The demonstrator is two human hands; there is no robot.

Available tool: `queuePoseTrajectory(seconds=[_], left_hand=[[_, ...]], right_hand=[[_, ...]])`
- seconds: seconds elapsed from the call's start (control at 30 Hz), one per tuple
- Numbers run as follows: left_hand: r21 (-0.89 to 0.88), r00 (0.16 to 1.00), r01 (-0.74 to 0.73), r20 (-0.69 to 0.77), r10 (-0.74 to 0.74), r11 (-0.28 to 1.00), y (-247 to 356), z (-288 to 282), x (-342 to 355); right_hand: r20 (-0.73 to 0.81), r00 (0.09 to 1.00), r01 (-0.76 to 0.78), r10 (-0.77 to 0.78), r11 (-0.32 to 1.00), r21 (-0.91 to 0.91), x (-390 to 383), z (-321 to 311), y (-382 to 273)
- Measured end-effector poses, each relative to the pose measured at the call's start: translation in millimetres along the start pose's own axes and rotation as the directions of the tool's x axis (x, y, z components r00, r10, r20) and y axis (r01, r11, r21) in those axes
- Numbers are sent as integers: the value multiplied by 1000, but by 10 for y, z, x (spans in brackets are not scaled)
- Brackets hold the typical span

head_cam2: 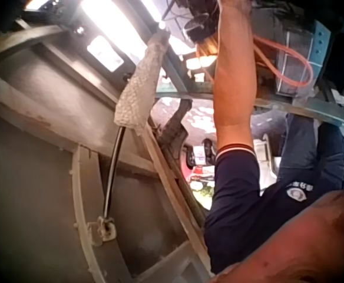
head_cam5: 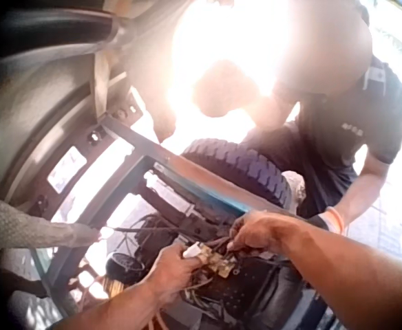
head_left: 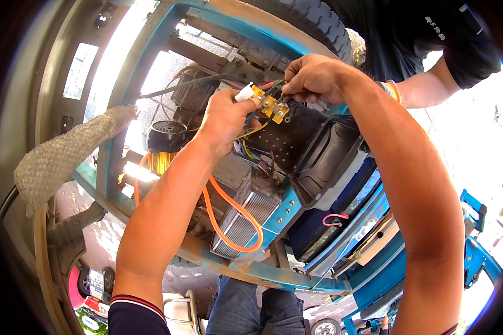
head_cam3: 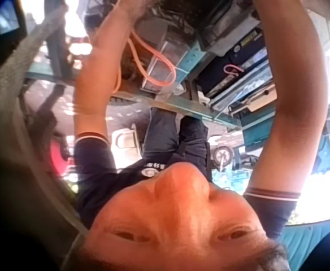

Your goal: The person connects wires to a yellow terminal block and a silver heatsink component inside the frame of a blue three-wheeled vehicle. They then pick up an orange cylindrical component with wires and connect it to the terminal block, securing the connections.

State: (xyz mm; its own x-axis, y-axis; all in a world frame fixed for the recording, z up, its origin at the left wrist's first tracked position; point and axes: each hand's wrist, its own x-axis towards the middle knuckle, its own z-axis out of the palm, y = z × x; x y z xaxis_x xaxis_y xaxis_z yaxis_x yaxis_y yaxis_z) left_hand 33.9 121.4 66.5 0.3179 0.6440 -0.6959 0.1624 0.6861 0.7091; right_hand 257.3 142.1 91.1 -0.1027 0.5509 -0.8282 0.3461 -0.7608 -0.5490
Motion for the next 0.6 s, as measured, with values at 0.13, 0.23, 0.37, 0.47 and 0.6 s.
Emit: queuePoseTrajectory(seconds=[0.13,0.23,0.37,0.47,0.6], left_hand=[[-35,1000,-8,18,8,999,18,4,-14],[-34,999,-5,31,6,999,25,-29,-16],[-10,998,15,54,-14,1000,43,-11,-11],[-12,1000,22,21,-22,1000,5,-1,10],[20,1000,-2,14,2,1000,-22,1,27]], right_hand=[[-42,999,7,-8,999,-31,14,15,12],[-29,1000,6,-7,1000,-30,17,10,2],[-41,999,14,-18,996,-92,4,-5,7],[-86,996,14,-27,989,-149,-18,48,-20],[-94,996,-12,10,1000,-20,-49,68,-17]])
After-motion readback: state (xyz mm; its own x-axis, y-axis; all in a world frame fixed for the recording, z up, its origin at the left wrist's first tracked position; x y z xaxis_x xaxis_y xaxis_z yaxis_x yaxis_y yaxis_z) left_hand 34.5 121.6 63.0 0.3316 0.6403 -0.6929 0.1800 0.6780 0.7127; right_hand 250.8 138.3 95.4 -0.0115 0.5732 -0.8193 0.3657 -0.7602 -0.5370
